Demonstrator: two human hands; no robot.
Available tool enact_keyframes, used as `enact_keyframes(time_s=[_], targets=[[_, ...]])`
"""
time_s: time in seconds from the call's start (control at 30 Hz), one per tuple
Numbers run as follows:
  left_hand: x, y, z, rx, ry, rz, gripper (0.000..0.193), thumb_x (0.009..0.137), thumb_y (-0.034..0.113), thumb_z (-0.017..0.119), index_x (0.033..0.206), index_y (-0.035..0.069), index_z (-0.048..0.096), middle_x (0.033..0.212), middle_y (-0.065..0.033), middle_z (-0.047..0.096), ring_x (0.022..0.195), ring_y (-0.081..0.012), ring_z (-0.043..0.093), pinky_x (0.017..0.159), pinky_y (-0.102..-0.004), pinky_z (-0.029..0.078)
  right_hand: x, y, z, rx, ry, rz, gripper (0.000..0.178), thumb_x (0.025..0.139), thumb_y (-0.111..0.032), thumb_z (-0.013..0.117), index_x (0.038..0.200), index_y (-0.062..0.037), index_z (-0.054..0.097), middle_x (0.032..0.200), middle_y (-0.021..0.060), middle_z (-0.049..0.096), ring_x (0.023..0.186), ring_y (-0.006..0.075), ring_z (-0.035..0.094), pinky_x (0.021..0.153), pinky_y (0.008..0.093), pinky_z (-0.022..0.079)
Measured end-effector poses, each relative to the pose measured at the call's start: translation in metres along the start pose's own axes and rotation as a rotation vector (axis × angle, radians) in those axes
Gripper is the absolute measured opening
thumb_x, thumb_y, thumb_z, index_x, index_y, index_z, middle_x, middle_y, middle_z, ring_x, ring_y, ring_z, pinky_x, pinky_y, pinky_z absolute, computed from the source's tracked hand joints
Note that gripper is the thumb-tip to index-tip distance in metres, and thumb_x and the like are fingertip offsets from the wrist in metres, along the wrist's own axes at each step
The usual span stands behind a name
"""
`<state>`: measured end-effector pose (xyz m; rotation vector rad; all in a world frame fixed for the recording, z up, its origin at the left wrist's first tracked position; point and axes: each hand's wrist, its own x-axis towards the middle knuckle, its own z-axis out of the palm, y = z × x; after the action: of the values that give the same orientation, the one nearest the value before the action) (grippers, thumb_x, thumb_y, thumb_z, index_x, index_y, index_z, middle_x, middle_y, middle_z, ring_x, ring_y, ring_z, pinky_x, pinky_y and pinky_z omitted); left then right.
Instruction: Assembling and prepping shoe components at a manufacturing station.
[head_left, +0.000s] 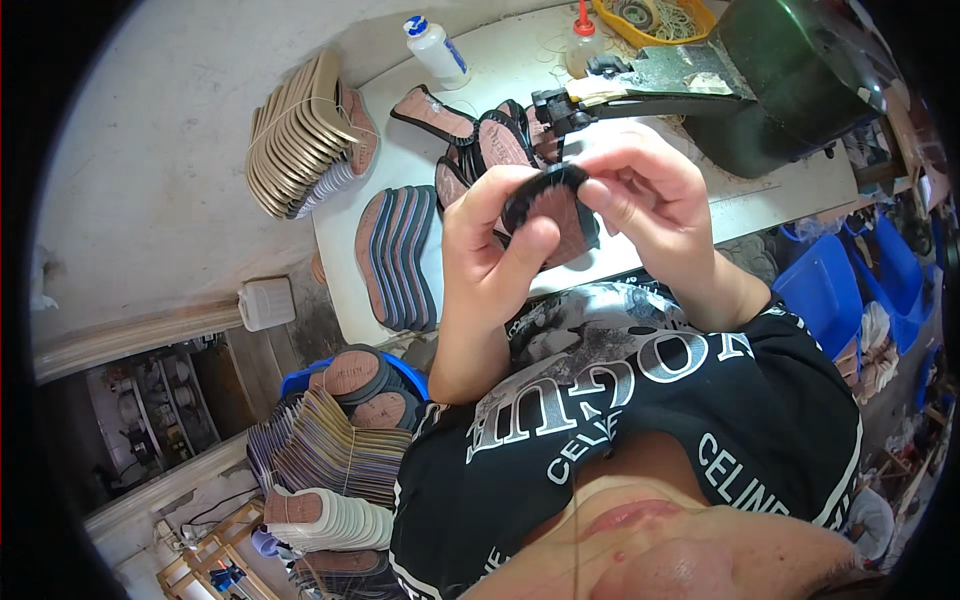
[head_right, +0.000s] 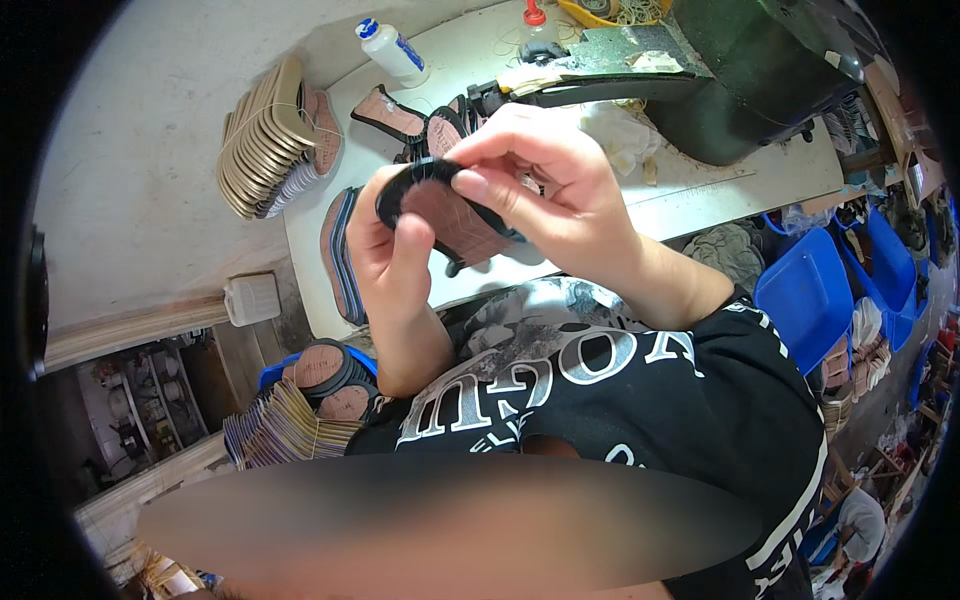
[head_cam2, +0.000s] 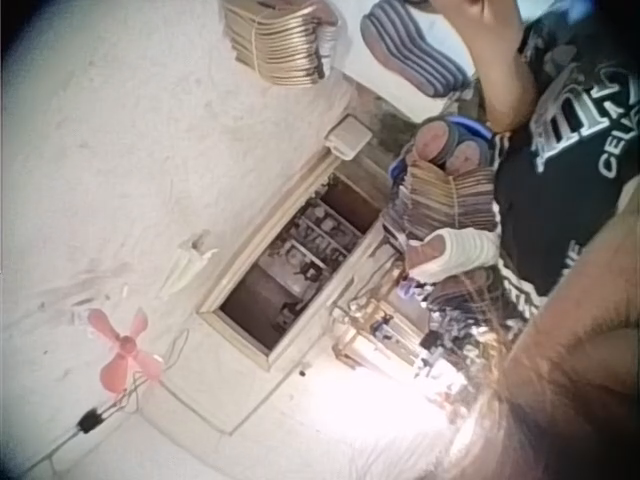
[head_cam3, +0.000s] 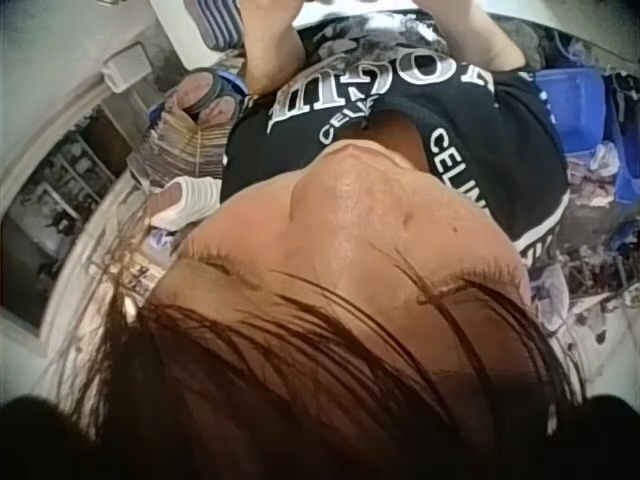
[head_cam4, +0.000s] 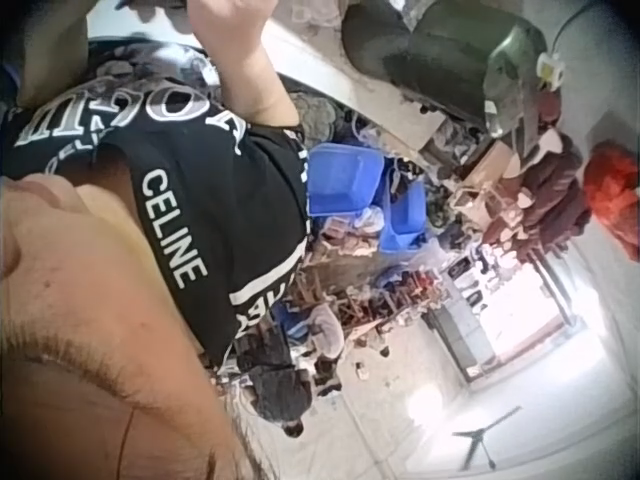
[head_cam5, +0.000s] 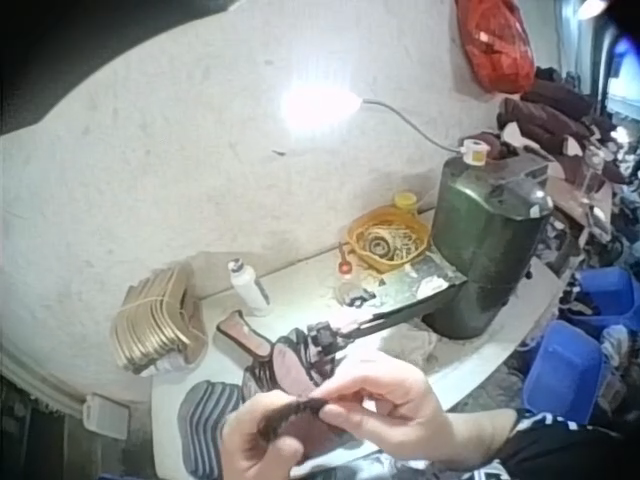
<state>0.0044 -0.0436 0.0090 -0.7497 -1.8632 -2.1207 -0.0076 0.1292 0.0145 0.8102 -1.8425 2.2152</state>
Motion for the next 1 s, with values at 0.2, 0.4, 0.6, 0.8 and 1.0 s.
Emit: enact_keyframes(time_s=[0.2,0.4,0.6,0.8,1.0], targets=[[-0.006,0.001,-0.001,0.245,-0.137,-0.201,0.03,0.081,0.008,0.066,0.109,0.0,0.062,0.105,-0.0128,0.063,0.097,-0.0252,0.061,0.084,-0.031,0.047,-0.004,0.01,0.0,-0.09,-0.077,-0.167,0.016,0.084,0.002,0.064,0.1,0.0004,0.065,0.086,0.0054,0.06,0.076,0.0123,0.057,0.069,0.0231,0.045],[0.005,-0.018,-0.011,0.814,0.075,0.376,0.042,0.072,0.017,0.067,0.113,0.011,0.067,0.105,-0.0053,0.062,0.103,-0.0258,0.058,0.1,-0.0471,0.035,-0.013,0.012,0.014,0.368,-0.078,0.136,0.045,0.087,-0.005,0.065,0.128,0.0005,0.047,0.104,0.0063,0.059,0.096,0.0121,0.054,0.088,0.028,0.043],[-0.003,-0.022,-0.008,0.874,0.254,0.466,0.034,0.072,0.022,0.068,0.105,0.018,0.073,0.097,-0.0019,0.058,0.1,-0.0224,0.056,0.111,-0.0422,0.015,-0.02,0.008,0.021,0.516,-0.104,0.292,0.05,0.086,-0.01,0.067,0.13,-0.0009,0.045,0.106,0.0045,0.057,0.099,0.011,0.053,0.087,0.027,0.043],[-0.008,-0.025,-0.01,0.953,0.291,0.581,0.033,0.073,0.031,0.067,0.105,0.022,0.073,0.094,0.0002,0.055,0.096,-0.0213,0.056,0.113,-0.0399,0.009,-0.017,0.006,0.015,0.72,-0.131,0.509,0.045,0.084,-0.008,0.068,0.124,0.0002,0.051,0.101,0.0032,0.058,0.095,0.0101,0.055,0.08,0.0246,0.045],[-0.01,-0.025,-0.01,1.046,0.245,0.603,0.033,0.075,0.036,0.062,0.104,0.025,0.073,0.092,0.002,0.055,0.094,-0.0182,0.057,0.113,-0.0401,0.009,-0.014,0.01,0.005,0.833,-0.155,0.78,0.044,0.082,-0.012,0.07,0.122,0.0016,0.054,0.097,0.0049,0.063,0.088,0.0104,0.058,0.08,0.0246,0.045]])
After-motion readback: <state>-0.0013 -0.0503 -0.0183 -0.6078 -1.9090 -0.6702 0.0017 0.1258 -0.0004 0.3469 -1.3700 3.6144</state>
